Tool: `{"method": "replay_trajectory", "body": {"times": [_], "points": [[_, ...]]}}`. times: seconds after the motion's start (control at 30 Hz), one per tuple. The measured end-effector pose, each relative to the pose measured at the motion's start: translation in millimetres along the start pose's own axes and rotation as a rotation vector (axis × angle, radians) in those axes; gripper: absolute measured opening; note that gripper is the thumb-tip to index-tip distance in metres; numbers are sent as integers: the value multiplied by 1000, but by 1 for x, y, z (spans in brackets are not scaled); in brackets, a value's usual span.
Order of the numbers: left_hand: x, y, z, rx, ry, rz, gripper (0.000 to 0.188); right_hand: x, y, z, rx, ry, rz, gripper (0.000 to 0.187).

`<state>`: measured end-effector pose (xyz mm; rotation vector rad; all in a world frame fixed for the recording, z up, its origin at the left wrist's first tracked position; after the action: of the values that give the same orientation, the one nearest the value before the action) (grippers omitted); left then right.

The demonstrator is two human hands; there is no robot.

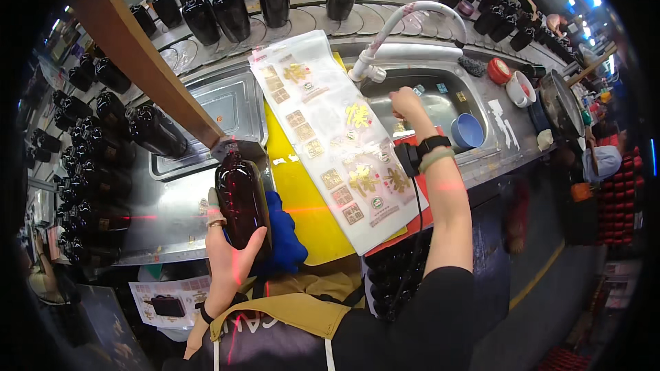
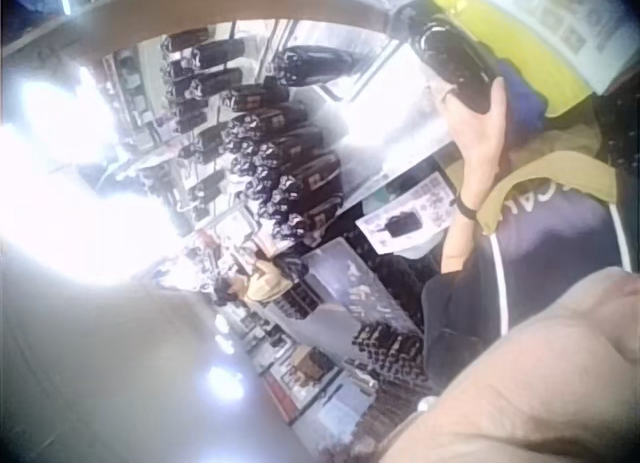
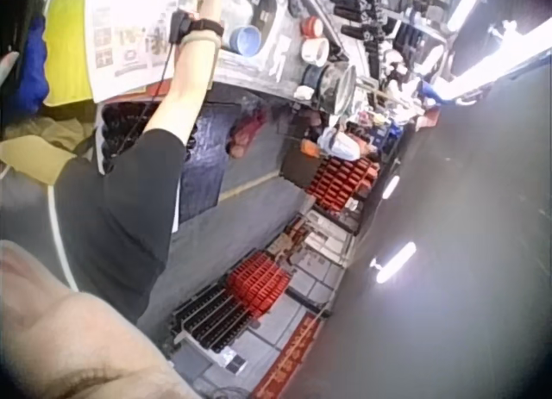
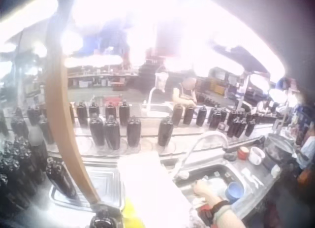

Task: Manually applying decorative labels and stickers to ceramic liquor bottles in a factory setting.

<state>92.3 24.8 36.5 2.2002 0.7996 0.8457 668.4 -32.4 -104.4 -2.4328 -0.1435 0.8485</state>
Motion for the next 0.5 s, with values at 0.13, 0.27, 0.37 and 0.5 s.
{"method": "replay_trajectory", "body": {"times": [0.13,0.27,0.37,0.5], "points": [[-4,7,-10,-3,-9,-56,72,-7,5,37,224,-198,87,36],[-15,0,-12,64,52,-28,70,-107,-53,43,139,-464,-212,46],[-14,-5,-9,62,61,0,67,-107,-55,41,-199,-165,-308,59],[-10,-3,-12,39,27,-11,66,-107,-42,67,-420,-193,-97,71]]}}
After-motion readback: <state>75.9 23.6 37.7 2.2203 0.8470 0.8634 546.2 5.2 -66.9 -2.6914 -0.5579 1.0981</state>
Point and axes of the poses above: each hand's wrist, its own x-axis towards the middle knuckle, its own z-axis out of the palm, y = z × x, the point moved 5 cm from there along x, towards the middle knuckle, and after that the axes turned 14 degrees about z, right-handed, at the moved point
